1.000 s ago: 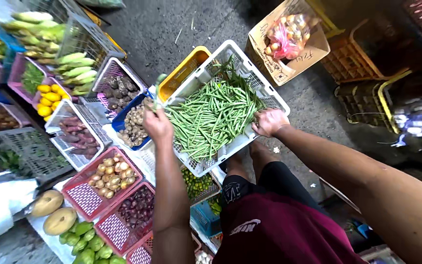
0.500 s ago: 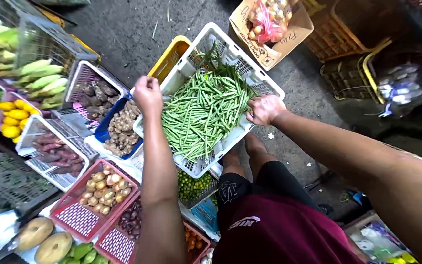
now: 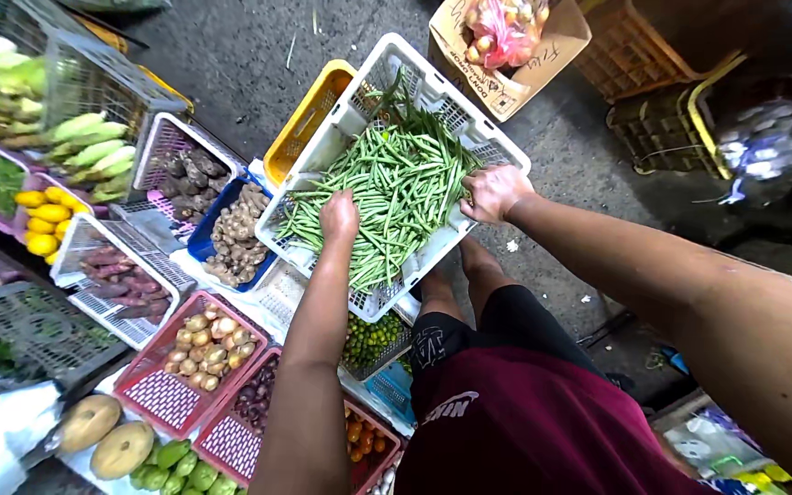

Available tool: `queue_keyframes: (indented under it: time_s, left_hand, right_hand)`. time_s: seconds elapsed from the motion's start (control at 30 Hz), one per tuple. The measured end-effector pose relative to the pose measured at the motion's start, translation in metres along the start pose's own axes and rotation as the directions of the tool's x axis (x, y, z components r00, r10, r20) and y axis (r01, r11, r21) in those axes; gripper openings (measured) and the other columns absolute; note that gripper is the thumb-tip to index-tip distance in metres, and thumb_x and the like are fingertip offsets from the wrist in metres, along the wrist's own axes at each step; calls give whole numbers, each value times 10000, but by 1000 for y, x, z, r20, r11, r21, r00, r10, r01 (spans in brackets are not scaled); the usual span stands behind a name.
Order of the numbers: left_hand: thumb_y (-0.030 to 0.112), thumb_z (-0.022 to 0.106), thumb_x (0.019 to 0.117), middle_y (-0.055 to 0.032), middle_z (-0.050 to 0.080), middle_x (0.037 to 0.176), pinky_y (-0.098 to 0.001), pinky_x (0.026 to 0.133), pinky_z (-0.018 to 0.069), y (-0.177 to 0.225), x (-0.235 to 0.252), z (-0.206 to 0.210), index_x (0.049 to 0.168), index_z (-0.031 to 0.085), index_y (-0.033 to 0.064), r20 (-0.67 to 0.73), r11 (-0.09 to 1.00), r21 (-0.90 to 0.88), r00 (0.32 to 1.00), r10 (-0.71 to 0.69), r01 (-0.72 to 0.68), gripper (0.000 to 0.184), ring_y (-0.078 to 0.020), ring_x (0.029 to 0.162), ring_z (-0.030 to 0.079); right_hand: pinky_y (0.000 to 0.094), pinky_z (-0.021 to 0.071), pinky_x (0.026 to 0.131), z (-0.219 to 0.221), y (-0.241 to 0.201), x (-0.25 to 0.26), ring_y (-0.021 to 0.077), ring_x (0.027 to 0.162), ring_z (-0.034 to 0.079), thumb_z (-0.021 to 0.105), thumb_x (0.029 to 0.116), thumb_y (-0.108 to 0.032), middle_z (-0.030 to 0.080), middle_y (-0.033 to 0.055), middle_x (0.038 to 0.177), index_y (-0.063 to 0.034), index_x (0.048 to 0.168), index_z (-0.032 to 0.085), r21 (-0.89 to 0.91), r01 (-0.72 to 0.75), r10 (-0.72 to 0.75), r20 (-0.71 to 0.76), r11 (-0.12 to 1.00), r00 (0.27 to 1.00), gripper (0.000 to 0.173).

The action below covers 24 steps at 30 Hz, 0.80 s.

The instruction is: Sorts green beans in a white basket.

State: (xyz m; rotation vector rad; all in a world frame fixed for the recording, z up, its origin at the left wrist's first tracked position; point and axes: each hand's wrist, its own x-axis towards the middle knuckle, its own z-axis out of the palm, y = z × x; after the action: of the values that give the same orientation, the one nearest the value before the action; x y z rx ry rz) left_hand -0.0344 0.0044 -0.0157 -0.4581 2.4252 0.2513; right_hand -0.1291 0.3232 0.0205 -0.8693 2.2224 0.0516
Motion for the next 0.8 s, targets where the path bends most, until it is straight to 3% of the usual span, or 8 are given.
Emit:
queue_keyframes:
  time_s: [0.13, 0.2, 0.33, 0.47, 0.5, 0.6, 0.63, 0.8]
  left_hand:
    - [179, 623, 973, -106, 718, 1185, -587, 929, 553, 8, -9, -19, 1150, 727, 131, -9, 991, -124, 999, 44, -45, 211, -316, 1110, 690]
    - [186, 617, 998, -97, 724, 1149, -522, 934, 566, 14, -28, -52, 1141, 743, 112, -207, 951, -293, 977, 41, -102, 204, -268, 1046, 701]
    - [194, 593, 1017, -88, 709, 1065, -343, 839, 577, 3, -62, -130, 1165, 740, 80, -550, 820, -518, 829, -104, -241, 238, -149, 914, 676]
    - [179, 564, 1031, -114, 698, 1046, -297, 834, 529, -15, -43, -182, 1165, 727, 36, -819, 877, -391, 540, -193, -279, 255, -158, 930, 652]
    - [173, 554, 1029, -120, 702, 1043, -304, 845, 522, -18, -29, -186, 1157, 729, 33, -824, 895, -374, 530, -200, -243, 258, -173, 934, 653]
    - [196, 511, 1029, -153, 696, 1215, -411, 1000, 533, -15, 12, -176, 1327, 652, 51, -522, 865, -501, 809, -270, -34, 360, -230, 1106, 675]
    - [199, 532, 1019, -161, 697, 1205, -449, 980, 545, -10, 21, -165, 1386, 619, 65, -416, 831, -556, 863, -286, 8, 400, -250, 1085, 683]
    - [192, 547, 1040, -160, 716, 1153, -458, 953, 564, 60, -7, -104, 1258, 679, 28, -261, 743, -669, 928, -267, 25, 302, -252, 1042, 699]
  right_hand:
    - [555, 537, 904, 4, 1, -1, 340, 1123, 679, 476, 918, -544, 727, 131, 1119, -100, 1071, 705, 14, -5, 5, 7, 1000, 1000, 522]
    - [551, 537, 907, 2, 2, -2, 342, 1113, 682, 483, 919, -538, 728, 139, 1099, -95, 1066, 705, 16, 4, -4, -6, 1000, 1000, 517]
    - [550, 533, 905, 1, 2, -3, 344, 1113, 679, 472, 932, -527, 726, 143, 1091, -86, 1055, 702, 32, 27, -27, -3, 999, 1000, 512]
    - [550, 545, 888, 5, 2, -2, 337, 1102, 677, 500, 932, -530, 724, 121, 1080, -106, 1042, 718, 40, 10, -9, -20, 999, 1000, 490]
    - [554, 544, 896, 6, 2, -2, 338, 1111, 674, 500, 933, -532, 724, 121, 1090, -109, 1050, 719, 34, 12, -11, -18, 999, 1000, 491]
    - [562, 534, 901, 4, 2, -2, 349, 1124, 666, 489, 942, -525, 720, 131, 1105, -104, 1086, 715, 27, 21, -21, 0, 999, 1000, 500]
    - [561, 533, 893, 4, 2, -4, 352, 1123, 663, 485, 944, -519, 718, 132, 1103, -102, 1086, 711, 28, 24, -24, 6, 999, 1000, 496]
    - [560, 525, 921, 2, 3, -1, 342, 1131, 662, 470, 942, -533, 717, 129, 1121, -105, 1114, 708, 34, 27, -28, 47, 999, 999, 519]
